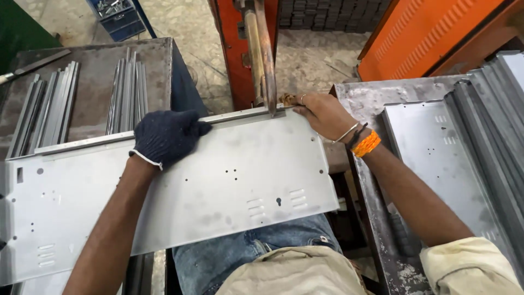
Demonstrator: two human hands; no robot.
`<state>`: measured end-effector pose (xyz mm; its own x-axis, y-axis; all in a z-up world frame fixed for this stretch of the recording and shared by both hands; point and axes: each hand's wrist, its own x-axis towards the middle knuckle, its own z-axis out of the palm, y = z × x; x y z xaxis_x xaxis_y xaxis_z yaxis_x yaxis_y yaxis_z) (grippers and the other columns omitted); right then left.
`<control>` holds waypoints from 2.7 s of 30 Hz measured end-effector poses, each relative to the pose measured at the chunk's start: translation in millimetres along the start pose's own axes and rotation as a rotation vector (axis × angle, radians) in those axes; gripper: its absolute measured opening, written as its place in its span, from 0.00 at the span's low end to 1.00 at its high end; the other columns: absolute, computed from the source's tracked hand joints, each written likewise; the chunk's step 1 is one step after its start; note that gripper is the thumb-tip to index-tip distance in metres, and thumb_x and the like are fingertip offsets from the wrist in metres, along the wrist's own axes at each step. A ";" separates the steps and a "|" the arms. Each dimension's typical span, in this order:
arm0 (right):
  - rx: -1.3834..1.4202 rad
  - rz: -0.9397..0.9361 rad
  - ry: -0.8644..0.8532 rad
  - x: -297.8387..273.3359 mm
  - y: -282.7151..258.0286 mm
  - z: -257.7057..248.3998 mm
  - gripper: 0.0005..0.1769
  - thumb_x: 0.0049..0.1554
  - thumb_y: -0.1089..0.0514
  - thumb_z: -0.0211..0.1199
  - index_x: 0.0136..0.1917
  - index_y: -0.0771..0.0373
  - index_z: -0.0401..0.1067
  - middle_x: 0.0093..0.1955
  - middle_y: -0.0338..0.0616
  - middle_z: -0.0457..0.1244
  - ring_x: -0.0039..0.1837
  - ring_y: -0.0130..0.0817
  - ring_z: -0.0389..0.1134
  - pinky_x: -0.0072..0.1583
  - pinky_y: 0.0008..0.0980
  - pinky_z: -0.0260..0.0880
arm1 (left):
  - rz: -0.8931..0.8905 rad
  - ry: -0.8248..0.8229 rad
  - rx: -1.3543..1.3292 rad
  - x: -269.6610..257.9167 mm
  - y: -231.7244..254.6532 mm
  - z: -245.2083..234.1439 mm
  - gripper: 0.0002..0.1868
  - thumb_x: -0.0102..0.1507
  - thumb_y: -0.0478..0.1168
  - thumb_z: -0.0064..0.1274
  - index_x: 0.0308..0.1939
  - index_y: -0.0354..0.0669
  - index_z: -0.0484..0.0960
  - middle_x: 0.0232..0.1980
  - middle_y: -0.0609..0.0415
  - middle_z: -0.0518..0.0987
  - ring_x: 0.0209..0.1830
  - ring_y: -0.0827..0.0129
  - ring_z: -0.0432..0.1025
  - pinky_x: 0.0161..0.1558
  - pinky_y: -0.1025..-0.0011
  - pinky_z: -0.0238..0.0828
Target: The recorder is using a spot welding machine to join thin metal strips to larger metal sheets.
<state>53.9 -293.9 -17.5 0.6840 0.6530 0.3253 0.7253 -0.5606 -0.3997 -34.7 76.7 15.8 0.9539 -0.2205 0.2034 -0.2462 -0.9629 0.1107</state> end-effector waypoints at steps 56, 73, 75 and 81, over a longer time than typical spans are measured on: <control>-0.251 0.189 -0.019 -131.3 -44.6 65.2 0.28 0.40 0.50 0.76 0.52 0.61 0.72 0.57 0.46 0.63 0.63 0.47 0.61 0.63 0.47 0.57 | 0.164 -0.032 -0.309 -85.1 85.9 116.3 0.21 0.57 0.58 0.63 0.40 0.46 0.85 0.34 0.44 0.83 0.35 0.46 0.78 0.35 0.51 0.73; 0.073 0.203 -0.108 -89.1 -107.4 81.6 0.28 0.52 0.38 0.69 0.56 0.57 0.69 0.42 0.49 0.69 0.46 0.52 0.72 0.46 0.50 0.68 | 0.089 -0.062 -0.215 -83.6 104.4 102.3 0.22 0.51 0.61 0.67 0.32 0.48 0.84 0.28 0.45 0.81 0.31 0.47 0.78 0.33 0.50 0.71; 0.059 0.090 -0.075 -93.0 -97.5 94.0 0.22 0.58 0.37 0.67 0.51 0.57 0.73 0.40 0.48 0.69 0.44 0.51 0.72 0.46 0.48 0.68 | 0.058 -0.090 -0.183 -84.0 106.0 99.0 0.23 0.52 0.63 0.67 0.30 0.48 0.84 0.28 0.45 0.81 0.31 0.47 0.77 0.33 0.50 0.71; -0.028 0.266 -0.100 -157.8 -38.7 27.5 0.24 0.54 0.33 0.67 0.45 0.55 0.82 0.35 0.44 0.70 0.35 0.41 0.71 0.41 0.42 0.70 | 0.132 0.071 -0.245 -93.6 96.4 95.8 0.22 0.52 0.60 0.67 0.35 0.48 0.85 0.30 0.47 0.82 0.31 0.49 0.78 0.33 0.52 0.71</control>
<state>-84.2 -361.3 -76.9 0.8406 0.5270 0.1254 0.5240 -0.7322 -0.4351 -131.3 -10.4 -85.8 0.8986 -0.3220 0.2982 -0.4099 -0.8585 0.3083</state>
